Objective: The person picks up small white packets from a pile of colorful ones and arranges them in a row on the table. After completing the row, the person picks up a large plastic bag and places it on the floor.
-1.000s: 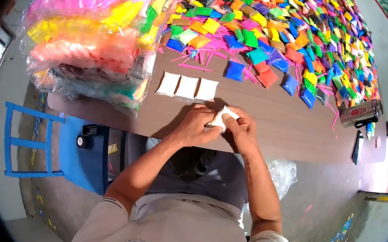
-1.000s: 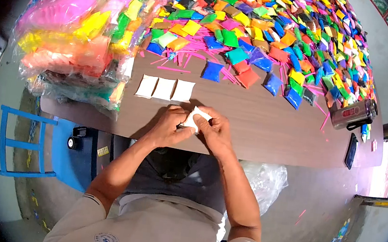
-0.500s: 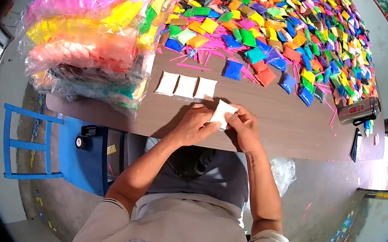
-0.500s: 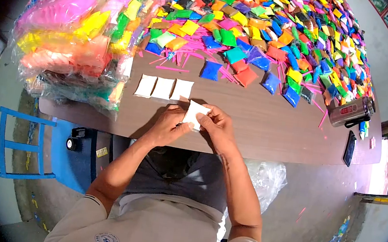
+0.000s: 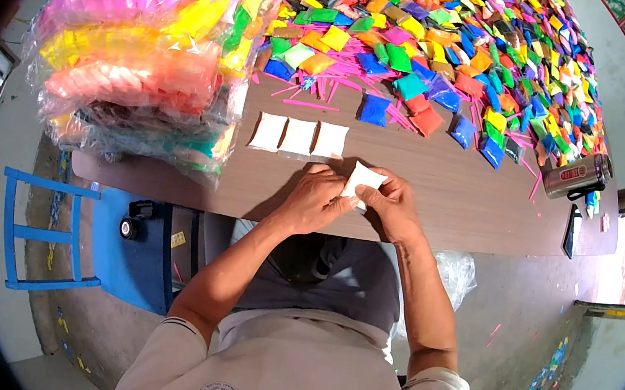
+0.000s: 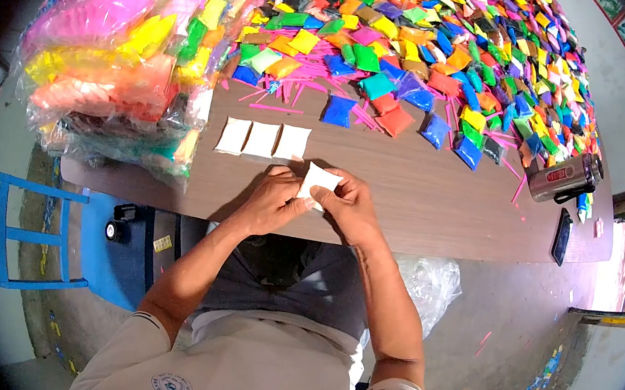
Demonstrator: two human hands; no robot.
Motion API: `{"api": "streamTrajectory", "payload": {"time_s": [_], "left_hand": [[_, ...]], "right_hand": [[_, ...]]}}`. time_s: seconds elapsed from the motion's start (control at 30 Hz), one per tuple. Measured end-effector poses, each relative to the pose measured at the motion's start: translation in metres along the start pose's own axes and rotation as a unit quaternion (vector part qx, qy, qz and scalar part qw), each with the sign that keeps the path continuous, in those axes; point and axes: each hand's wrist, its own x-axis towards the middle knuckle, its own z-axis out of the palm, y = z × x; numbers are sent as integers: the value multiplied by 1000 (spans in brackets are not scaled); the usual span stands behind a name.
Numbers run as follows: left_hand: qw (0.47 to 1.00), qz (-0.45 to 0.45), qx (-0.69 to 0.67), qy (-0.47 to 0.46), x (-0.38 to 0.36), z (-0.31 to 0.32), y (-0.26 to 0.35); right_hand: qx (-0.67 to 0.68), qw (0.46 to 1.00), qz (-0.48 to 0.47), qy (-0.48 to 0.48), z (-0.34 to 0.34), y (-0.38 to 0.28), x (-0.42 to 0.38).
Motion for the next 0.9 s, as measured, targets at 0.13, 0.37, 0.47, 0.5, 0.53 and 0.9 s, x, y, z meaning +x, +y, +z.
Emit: {"api": "streamTrajectory", "payload": {"time_s": [0.13, 0.37, 0.47, 0.5, 0.53, 0.9], "left_hand": [[999, -12, 30, -18, -1, 0, -4], [1000, 2, -13, 13, 1, 0, 0], [999, 31, -15, 29, 1, 0, 2], [1000, 22, -11, 15, 1, -1, 1], [1000, 13, -7, -1, 0, -2, 1], [1000, 7, -2, 1, -2, 3, -5]], "right_hand": [[4, 1000, 2, 7, 0, 4, -2], [21, 1000, -2, 6, 11, -6, 2], [19, 1000, -12, 4, 7, 3, 4], [18, 1000, -12, 9, 7, 4, 4], [18, 1000, -13, 15, 8, 5, 3], [61, 998, 14, -3, 8, -3, -1]]}}
